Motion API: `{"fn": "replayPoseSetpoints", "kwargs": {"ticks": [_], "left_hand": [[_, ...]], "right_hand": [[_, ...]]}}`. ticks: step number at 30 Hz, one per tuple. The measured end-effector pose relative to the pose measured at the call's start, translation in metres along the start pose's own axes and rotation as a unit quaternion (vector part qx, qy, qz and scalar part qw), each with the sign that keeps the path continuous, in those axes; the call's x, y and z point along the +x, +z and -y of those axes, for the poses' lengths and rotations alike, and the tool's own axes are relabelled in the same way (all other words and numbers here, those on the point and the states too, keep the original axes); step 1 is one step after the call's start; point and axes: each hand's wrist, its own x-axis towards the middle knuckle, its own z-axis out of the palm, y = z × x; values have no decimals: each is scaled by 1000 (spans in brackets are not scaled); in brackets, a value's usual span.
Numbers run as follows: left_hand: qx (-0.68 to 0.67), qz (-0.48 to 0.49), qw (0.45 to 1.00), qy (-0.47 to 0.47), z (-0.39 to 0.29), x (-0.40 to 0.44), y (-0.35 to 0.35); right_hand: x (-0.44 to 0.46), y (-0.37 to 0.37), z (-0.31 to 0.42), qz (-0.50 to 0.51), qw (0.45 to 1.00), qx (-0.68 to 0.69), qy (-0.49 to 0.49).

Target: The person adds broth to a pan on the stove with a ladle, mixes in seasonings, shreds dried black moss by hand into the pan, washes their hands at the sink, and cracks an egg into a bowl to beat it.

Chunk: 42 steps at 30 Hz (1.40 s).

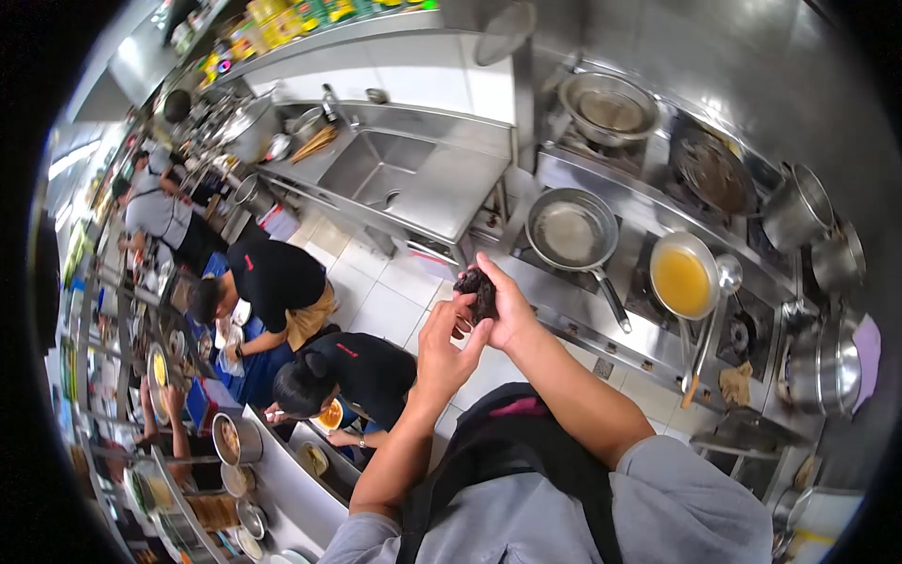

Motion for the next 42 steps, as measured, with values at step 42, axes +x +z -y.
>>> {"fn": "replayPoseSetpoints", "kwargs": {"ticks": [42], "left_hand": [[-394,-171,853,-296,88,-52,-69]], "right_hand": [[20,11,-76,20,887,-455,-71]]}}
